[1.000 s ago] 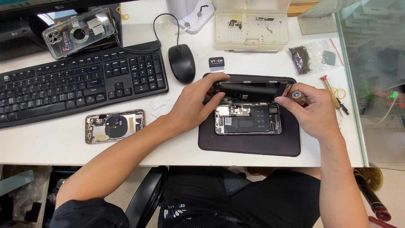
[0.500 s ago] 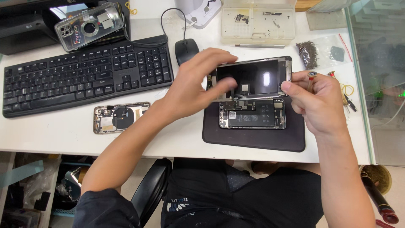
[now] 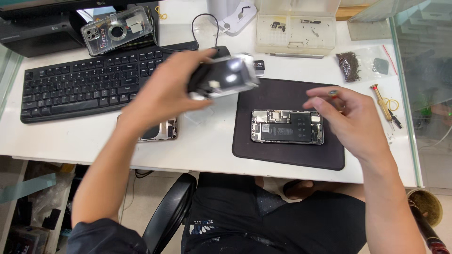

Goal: The person disassembles a smartphone by removing screws and prying open the casing. They use a screwdriver and tweezers to manipulate internal components, placing removed screws into a compartmentalized tray. The person then applies a small amount of adhesive to the device's frame.

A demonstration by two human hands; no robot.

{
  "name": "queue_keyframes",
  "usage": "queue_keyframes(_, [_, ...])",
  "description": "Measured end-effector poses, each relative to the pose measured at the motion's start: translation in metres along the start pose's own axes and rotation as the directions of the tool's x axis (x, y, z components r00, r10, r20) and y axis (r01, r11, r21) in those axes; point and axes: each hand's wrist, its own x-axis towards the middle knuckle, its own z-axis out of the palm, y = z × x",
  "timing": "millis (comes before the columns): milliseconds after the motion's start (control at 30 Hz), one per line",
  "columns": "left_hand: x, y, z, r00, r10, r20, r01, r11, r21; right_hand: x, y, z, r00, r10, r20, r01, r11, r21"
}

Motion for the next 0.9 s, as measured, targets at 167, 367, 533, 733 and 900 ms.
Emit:
queue_keyframes(167, [-0.033,-0.056,-0.034,0.975,-0.126,-0.183,0.153,0.978,0.144,-0.022,0.016,0.015,0.866,-0.466,0.181,0.478,0.666,-0.573])
queue_keyframes(367, [-0.05,-0.092,-0.019,0.935,-0.264,-0.237,0.3,0.945,0.129,-0.018,0.017,0.046,0.804,-0.433,0.407,0.582,0.434,-0.688])
queue_keyframes(533, [-0.055,-0.099,-0.013,0.908,-0.361,-0.211,0.386,0.918,0.09,-0.012,0.008,0.056,0.795,-0.412,0.445,0.597,0.397,-0.697])
queue_keyframes(733, [-0.054,-0.104,-0.009,0.905,-0.379,-0.193,0.401,0.912,0.091,-0.012,0.012,0.061,0.82,-0.35,0.453,0.57,0.447,-0.689])
queue_keyframes(900, [-0.055,-0.107,-0.007,0.916,-0.344,-0.208,0.37,0.923,0.105,-0.014,0.021,0.049,0.826,-0.392,0.405,0.56,0.483,-0.673])
